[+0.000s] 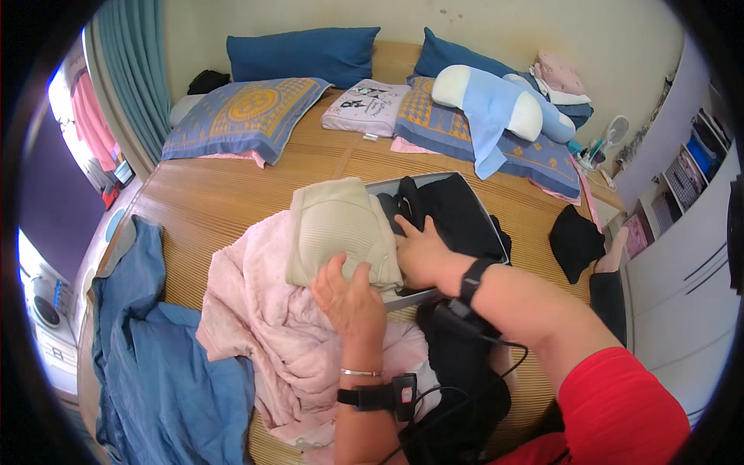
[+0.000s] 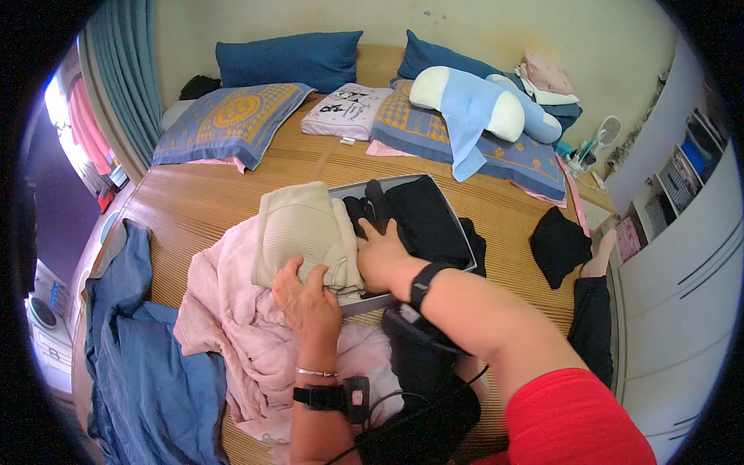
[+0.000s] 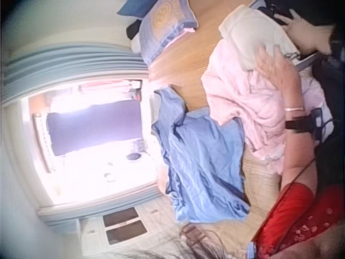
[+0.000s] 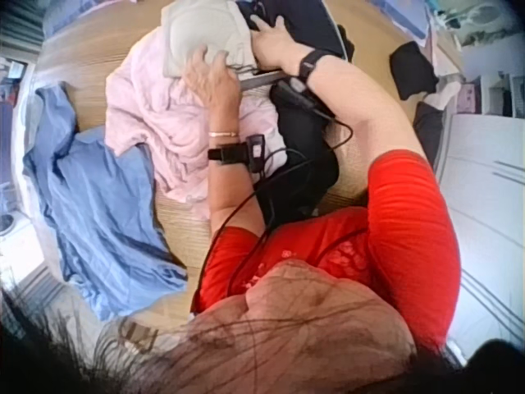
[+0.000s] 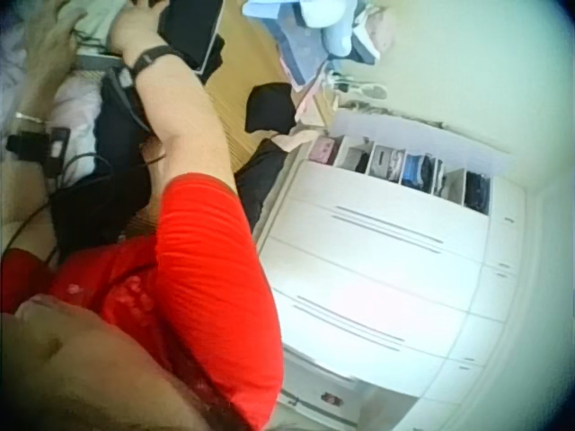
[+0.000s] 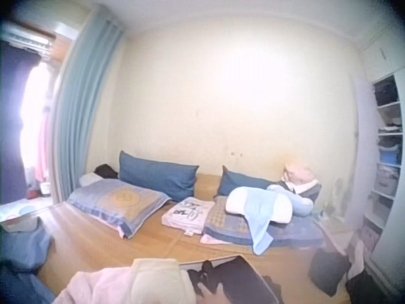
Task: Fold various items of black clothing and place them into a storage box on a bed.
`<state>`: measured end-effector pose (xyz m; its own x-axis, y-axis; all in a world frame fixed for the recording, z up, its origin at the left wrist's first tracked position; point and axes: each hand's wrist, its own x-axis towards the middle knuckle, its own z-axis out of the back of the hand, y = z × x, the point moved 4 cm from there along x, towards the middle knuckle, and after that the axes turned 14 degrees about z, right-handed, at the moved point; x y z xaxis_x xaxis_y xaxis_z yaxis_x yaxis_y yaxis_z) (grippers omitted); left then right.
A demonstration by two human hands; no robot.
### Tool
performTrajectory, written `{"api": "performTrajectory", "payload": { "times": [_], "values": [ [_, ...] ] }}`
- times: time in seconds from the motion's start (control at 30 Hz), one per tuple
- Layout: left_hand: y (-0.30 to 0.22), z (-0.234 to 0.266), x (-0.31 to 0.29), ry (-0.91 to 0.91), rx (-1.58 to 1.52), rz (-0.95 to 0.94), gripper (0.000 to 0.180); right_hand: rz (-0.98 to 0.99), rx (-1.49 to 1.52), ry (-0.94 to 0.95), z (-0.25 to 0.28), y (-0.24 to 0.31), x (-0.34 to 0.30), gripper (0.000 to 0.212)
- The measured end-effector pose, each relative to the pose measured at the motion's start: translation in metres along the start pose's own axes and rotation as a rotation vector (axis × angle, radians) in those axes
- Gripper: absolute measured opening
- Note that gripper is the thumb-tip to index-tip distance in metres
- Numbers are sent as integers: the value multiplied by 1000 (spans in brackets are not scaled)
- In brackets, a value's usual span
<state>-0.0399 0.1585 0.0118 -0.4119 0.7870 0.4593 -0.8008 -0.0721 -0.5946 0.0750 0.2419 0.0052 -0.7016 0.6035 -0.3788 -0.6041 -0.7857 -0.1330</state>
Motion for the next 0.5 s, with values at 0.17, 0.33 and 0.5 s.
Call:
{"api": "performTrajectory", "payload": {
  "times": [0.17, 0.33, 0.5],
  "values": [
    [-14, -4, -2, -18, 4, -30, 32, -284, 233, -826, 2, -34, -41, 61],
    [-5, -14, -1, -49, 67, -75, 37, -328, 607, -737, -25, -31, 6, 41],
    [-13, -14, -2, -24, 135, -130, 39, -21, 613, -800, -19, -50, -65, 67]
  ]
}}
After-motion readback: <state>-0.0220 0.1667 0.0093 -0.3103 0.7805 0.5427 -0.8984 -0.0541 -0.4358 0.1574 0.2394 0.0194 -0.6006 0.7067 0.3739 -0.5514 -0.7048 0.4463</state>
